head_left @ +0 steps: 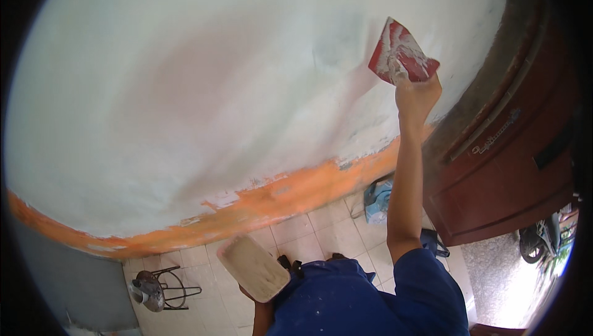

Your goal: The person applies white plaster to a wall section using a plastic putty knife while holding a container of the compound. The person repeatedly scoops material and spreads it across the damaged area to create a smooth surface.

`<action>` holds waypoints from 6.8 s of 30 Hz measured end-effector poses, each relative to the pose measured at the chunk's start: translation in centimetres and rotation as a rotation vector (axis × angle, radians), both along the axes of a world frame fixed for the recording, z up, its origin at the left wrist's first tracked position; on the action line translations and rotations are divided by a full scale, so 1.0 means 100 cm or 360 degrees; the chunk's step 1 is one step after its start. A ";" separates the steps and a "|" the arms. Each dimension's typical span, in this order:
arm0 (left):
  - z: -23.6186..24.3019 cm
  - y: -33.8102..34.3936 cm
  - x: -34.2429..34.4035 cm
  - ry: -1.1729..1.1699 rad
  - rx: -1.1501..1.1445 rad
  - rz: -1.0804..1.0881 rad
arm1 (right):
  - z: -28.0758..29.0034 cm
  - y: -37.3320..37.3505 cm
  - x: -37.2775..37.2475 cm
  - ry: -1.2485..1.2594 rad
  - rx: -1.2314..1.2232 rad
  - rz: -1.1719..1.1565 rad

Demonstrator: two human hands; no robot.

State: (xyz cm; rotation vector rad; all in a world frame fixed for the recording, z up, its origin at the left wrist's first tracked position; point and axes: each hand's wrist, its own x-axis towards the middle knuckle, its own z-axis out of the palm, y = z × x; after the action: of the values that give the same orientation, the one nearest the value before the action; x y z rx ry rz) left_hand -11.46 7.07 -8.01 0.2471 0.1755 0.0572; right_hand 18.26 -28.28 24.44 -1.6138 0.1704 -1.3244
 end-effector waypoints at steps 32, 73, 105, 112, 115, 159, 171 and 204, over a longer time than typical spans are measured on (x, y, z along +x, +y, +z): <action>0.050 0.007 0.048 -0.0223 -0.0093 -0.0499 | -0.120 0.159 -0.042 -0.0146 -0.0422 0.0558; 0.010 0.016 0.032 -0.0066 -0.0084 -0.0282 | -0.130 0.142 -0.120 0.0669 0.0349 0.0924; 0.090 -0.086 0.087 -0.0062 -0.0039 -0.0162 | -0.097 0.118 -0.197 0.1277 -0.0151 0.1253; 0.088 -0.076 0.080 -0.0047 0.0216 -0.0177 | -0.099 0.129 -0.184 0.1388 -0.0132 0.1414; 0.101 -0.078 0.083 -0.0106 0.0130 -0.0184 | -0.101 0.135 -0.181 0.1447 -0.0209 0.1406; 0.095 -0.070 0.078 0.0064 0.0366 -0.0215 | -0.132 0.164 -0.175 0.1455 -0.0475 0.1550; 0.053 -0.060 0.080 -0.0119 -0.0125 -0.0178 | -0.128 0.117 -0.159 0.1476 0.0436 0.1714; 0.024 -0.167 0.095 -0.0025 0.0078 -0.0461 | -0.129 0.000 -0.110 0.0669 0.2136 0.2324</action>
State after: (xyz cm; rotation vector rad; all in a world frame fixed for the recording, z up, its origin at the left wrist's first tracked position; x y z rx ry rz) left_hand -1.92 -9.60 -5.58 0.3187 0.1213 -0.2242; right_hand 7.30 -28.31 11.58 -0.4281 0.0510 0.3506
